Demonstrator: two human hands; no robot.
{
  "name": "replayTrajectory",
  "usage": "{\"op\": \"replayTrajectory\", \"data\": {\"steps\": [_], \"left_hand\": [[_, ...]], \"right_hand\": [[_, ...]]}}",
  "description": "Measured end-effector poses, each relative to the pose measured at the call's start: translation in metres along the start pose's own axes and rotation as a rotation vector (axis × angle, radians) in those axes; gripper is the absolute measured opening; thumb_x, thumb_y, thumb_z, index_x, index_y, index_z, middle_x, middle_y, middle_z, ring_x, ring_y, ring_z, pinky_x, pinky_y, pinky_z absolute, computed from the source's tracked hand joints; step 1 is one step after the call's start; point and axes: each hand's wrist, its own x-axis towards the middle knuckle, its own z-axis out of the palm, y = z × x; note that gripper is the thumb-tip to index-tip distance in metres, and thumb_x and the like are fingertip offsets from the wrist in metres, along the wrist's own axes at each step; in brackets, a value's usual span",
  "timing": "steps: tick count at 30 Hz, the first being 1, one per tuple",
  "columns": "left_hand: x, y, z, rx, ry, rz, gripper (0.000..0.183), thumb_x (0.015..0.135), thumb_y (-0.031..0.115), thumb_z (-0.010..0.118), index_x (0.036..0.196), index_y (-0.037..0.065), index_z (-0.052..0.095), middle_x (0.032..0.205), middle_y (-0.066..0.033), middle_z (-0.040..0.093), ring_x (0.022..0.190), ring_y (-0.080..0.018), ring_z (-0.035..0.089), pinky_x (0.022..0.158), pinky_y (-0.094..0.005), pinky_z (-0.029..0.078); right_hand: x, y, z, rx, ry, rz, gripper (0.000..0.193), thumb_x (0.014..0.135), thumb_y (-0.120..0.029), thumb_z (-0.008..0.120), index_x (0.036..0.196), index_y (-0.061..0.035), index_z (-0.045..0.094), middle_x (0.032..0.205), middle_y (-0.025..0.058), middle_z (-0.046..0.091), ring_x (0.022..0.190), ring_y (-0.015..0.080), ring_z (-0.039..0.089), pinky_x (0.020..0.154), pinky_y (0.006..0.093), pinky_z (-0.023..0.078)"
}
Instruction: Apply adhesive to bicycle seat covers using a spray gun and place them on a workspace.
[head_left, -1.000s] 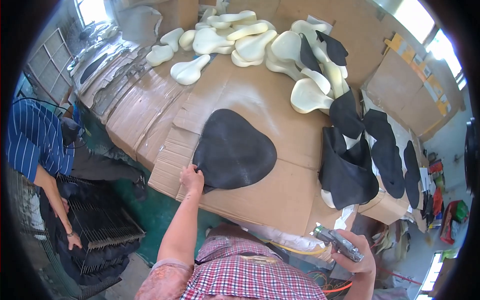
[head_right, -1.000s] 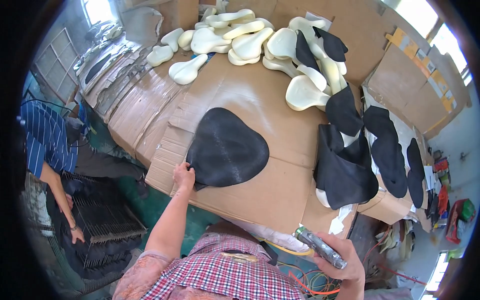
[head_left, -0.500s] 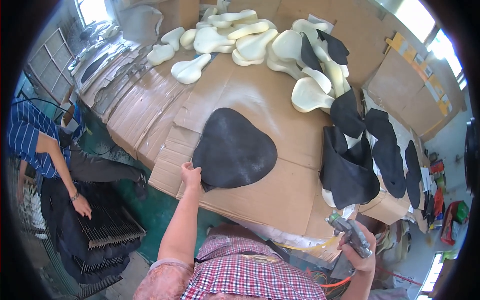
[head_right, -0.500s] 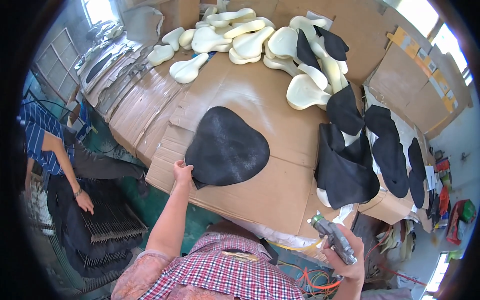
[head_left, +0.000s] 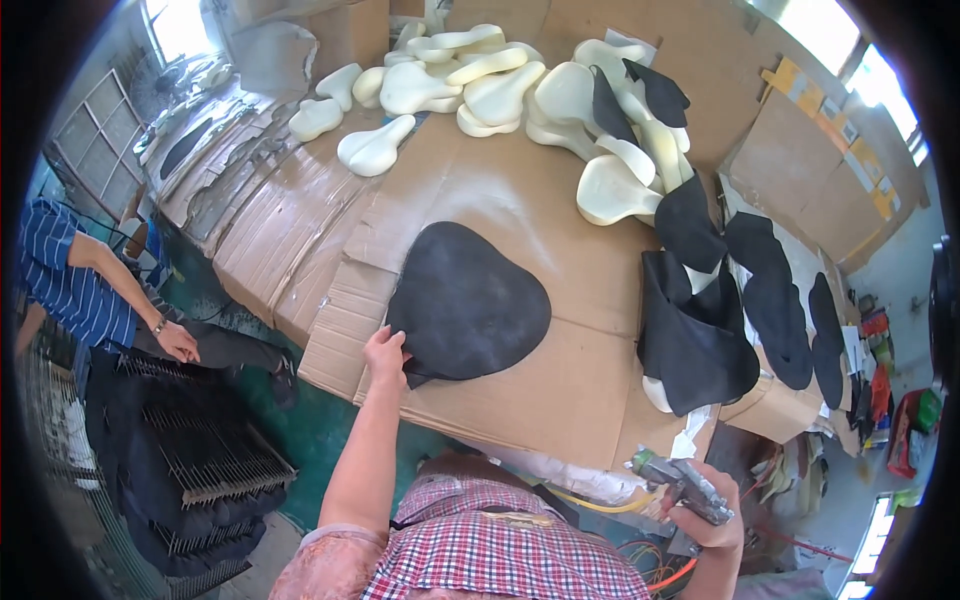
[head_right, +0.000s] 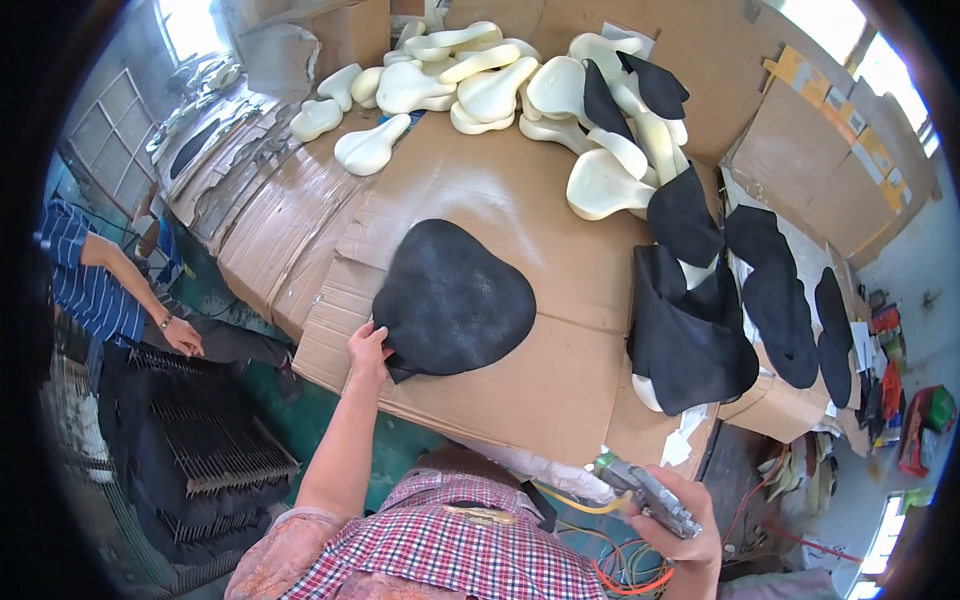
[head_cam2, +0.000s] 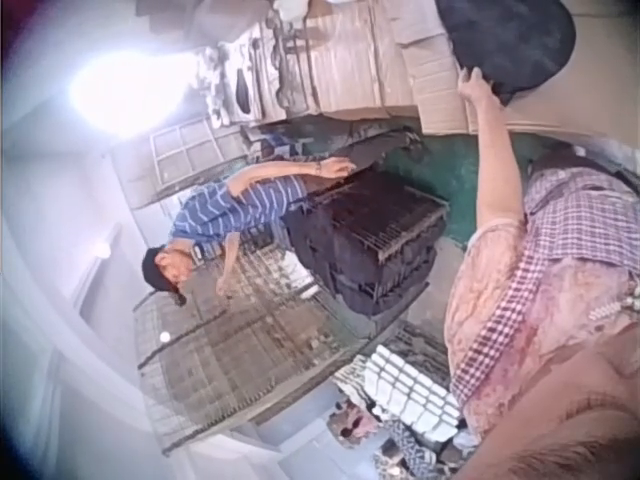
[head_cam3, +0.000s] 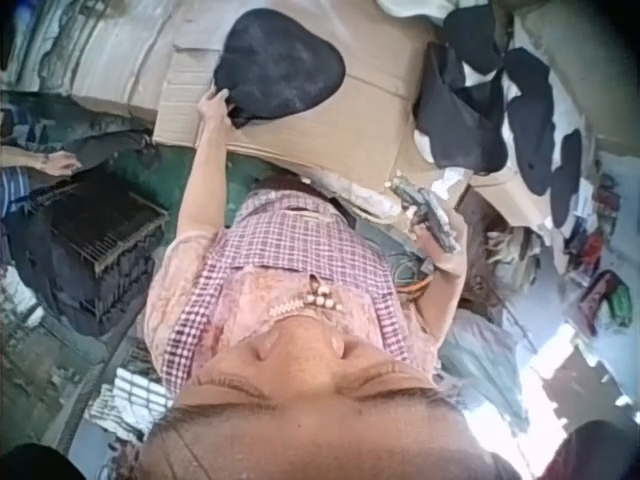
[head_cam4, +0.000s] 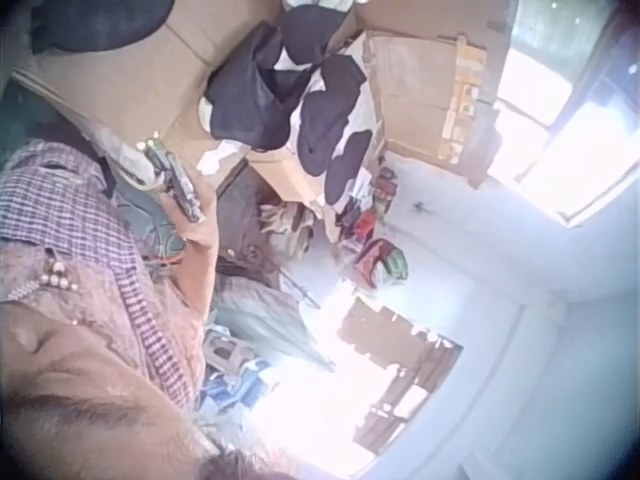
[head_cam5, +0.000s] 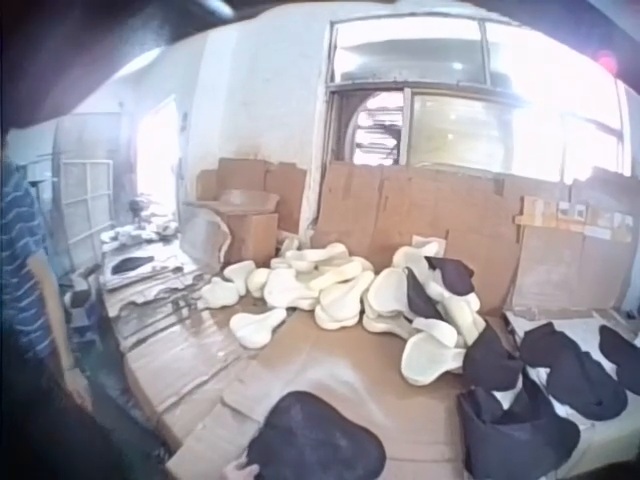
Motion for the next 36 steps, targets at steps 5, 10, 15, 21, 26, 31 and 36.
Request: {"op": "replayTrajectory", "data": {"steps": [5, 10, 15, 21, 26, 31, 36], "left_hand": [[0.005, -0.002, -0.002, 0.007, -0.095, 0.017, 0.033, 0.085, 0.001, 0.058, 0.117, 0.001, 0.054, 0.097, -0.0051, 0.060, 0.077, -0.0146, 0.060, 0.055, -0.0274, 0.051], [-0.018, 0.032, 0.016, -0.099, -0.266, 0.034, 0.031, 0.085, -0.001, 0.054, 0.115, 0.005, 0.056, 0.099, -0.0036, 0.061, 0.082, -0.0145, 0.061, 0.061, -0.0289, 0.053], [-0.038, 0.116, 0.035, -0.555, -0.505, 0.170, 0.034, 0.085, -0.003, 0.049, 0.118, 0.006, 0.053, 0.105, -0.0041, 0.061, 0.091, -0.0176, 0.062, 0.073, -0.0303, 0.055], [-0.040, 0.219, -0.039, -0.752, -0.370, 0.464, 0.027, 0.084, 0.001, 0.056, 0.111, 0.002, 0.059, 0.107, -0.0092, 0.064, 0.099, -0.0204, 0.062, 0.091, -0.0341, 0.048], [0.002, 0.265, -0.187, -0.764, -0.167, 0.641, 0.010, 0.086, 0.001, 0.056, 0.095, 0.006, 0.059, 0.094, -0.0094, 0.064, 0.082, -0.0208, 0.064, 0.070, -0.0337, 0.054], [-0.002, 0.271, -0.227, -0.822, -0.069, 0.725, 0.018, 0.092, 0.006, 0.050, 0.107, -0.003, 0.053, 0.100, -0.0126, 0.060, 0.093, -0.0238, 0.059, 0.086, -0.0357, 0.050], [-0.003, 0.257, -0.230, -0.865, 0.098, 0.726, 0.023, 0.093, 0.006, 0.045, 0.113, -0.005, 0.050, 0.111, -0.0184, 0.055, 0.101, -0.0260, 0.055, 0.093, -0.0382, 0.045]], "right_hand": [[0.029, -0.005, 0.027, 0.170, 0.101, -0.078, 0.053, 0.070, 0.003, 0.062, 0.122, 0.0077, 0.050, 0.084, 0.0119, 0.063, 0.075, 0.0163, 0.061, 0.070, 0.0285, 0.050], [0.024, 0.008, 0.018, 0.178, 0.194, -0.068, 0.055, 0.073, 0.001, 0.061, 0.125, 0.0064, 0.046, 0.084, 0.0132, 0.061, 0.073, 0.0172, 0.061, 0.069, 0.0298, 0.051], [0.018, 0.015, 0.020, 0.209, 0.195, -0.123, 0.060, 0.072, -0.001, 0.062, 0.129, 0.0049, 0.045, 0.086, 0.0136, 0.061, 0.077, 0.0195, 0.061, 0.072, 0.0332, 0.051], [0.015, 0.018, 0.019, 0.175, 0.161, -0.078, 0.062, 0.071, -0.003, 0.066, 0.129, 0.0041, 0.046, 0.087, 0.0114, 0.061, 0.078, 0.0182, 0.061, 0.073, 0.0313, 0.050], [0.006, 0.009, 0.011, 0.164, 0.012, 0.083, 0.061, 0.069, -0.002, 0.069, 0.127, 0.0044, 0.049, 0.086, 0.0101, 0.062, 0.076, 0.0161, 0.061, 0.070, 0.0284, 0.050], [0.018, -0.002, 0.028, 0.236, -0.015, 0.016, 0.057, 0.069, -0.002, 0.067, 0.124, 0.0046, 0.051, 0.085, 0.0121, 0.063, 0.074, 0.0179, 0.063, 0.068, 0.0300, 0.052], [0.012, -0.004, 0.021, 0.132, 0.245, -0.058, 0.059, 0.073, -0.003, 0.063, 0.128, 0.0068, 0.044, 0.080, 0.0114, 0.061, 0.069, 0.0158, 0.060, 0.066, 0.0291, 0.052]]}}
